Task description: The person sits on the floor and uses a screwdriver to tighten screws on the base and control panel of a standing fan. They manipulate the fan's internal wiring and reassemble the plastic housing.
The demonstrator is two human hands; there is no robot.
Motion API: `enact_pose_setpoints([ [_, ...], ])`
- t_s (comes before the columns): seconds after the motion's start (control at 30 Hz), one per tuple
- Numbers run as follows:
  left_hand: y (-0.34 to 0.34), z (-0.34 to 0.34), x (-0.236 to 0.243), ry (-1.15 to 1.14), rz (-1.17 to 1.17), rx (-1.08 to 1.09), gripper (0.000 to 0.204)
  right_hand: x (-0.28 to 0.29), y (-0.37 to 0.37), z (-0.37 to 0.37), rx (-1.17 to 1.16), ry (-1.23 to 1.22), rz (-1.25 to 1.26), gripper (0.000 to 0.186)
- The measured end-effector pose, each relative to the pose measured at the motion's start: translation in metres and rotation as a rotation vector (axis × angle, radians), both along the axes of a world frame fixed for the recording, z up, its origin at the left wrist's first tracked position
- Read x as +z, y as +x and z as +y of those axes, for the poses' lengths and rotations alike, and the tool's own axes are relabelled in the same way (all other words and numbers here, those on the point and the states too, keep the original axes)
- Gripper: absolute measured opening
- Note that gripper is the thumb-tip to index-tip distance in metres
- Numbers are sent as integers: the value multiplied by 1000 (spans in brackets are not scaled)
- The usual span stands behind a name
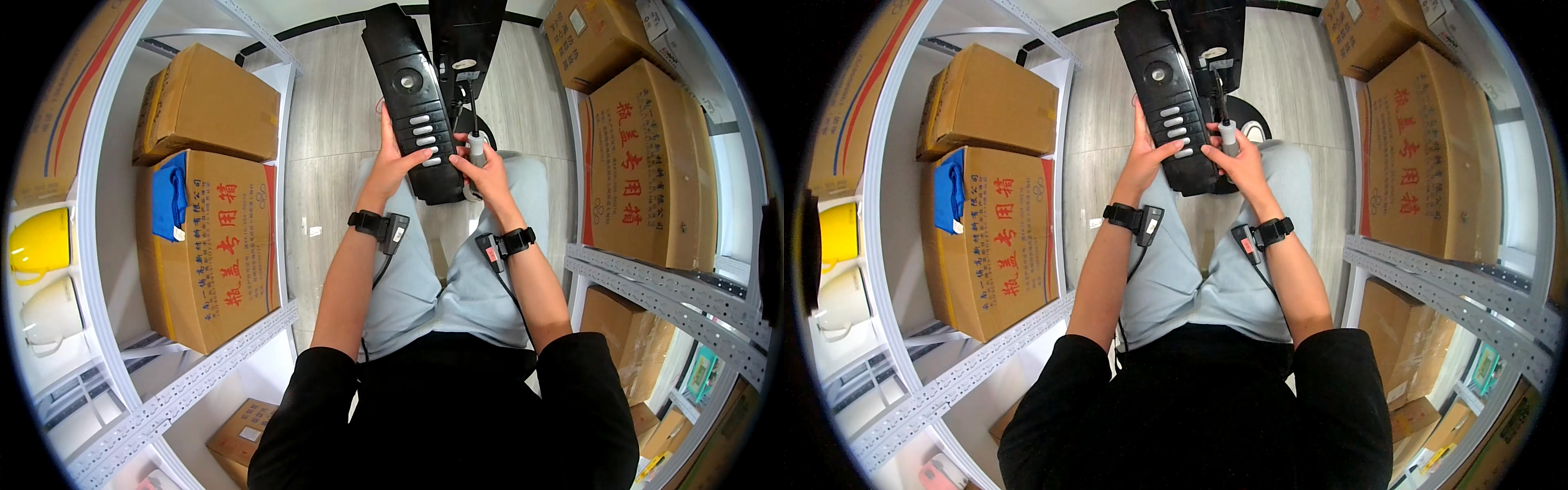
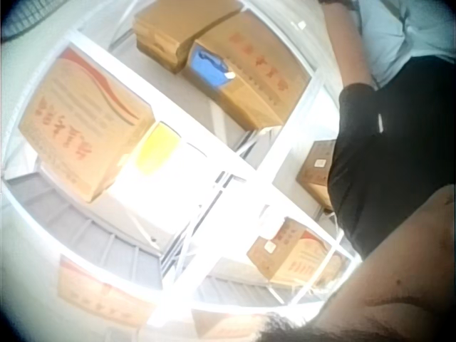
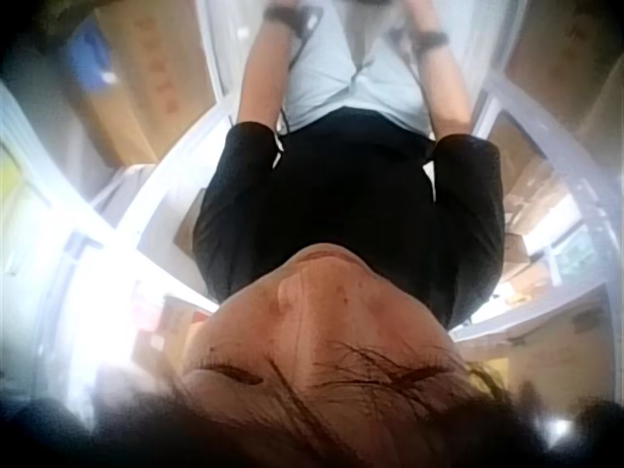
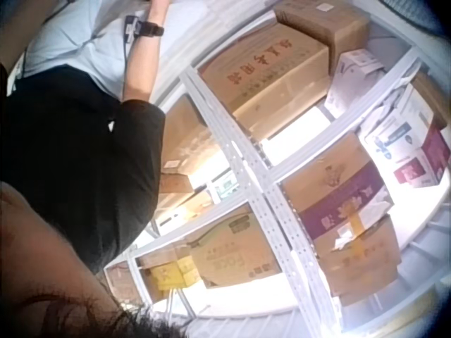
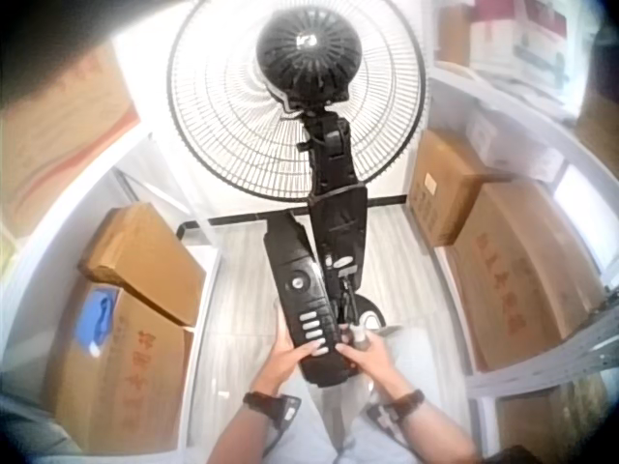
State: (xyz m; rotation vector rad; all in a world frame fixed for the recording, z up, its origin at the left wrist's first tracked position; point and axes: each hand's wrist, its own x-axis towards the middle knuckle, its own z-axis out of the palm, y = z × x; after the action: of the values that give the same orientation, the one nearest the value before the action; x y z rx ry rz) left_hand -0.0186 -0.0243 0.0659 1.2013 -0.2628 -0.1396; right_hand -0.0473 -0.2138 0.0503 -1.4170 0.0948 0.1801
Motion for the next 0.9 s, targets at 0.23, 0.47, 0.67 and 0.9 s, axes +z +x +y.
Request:
enact_pose_setpoints([
  [0.23,0,0,3,-62,48,4,97,6,-3,1,5,3,-32,43],
  [0.47,0,-2,2,-59,35,26,92,1,0,0,10,11,-35,43],
  [0.67,1,0,-5,-139,116,22,78,5,-1,1,11,-11,-53,43],
  [0.9,1,-1,-3,-128,170,56,61,2,-2,0,12,-54,-70,45],
])
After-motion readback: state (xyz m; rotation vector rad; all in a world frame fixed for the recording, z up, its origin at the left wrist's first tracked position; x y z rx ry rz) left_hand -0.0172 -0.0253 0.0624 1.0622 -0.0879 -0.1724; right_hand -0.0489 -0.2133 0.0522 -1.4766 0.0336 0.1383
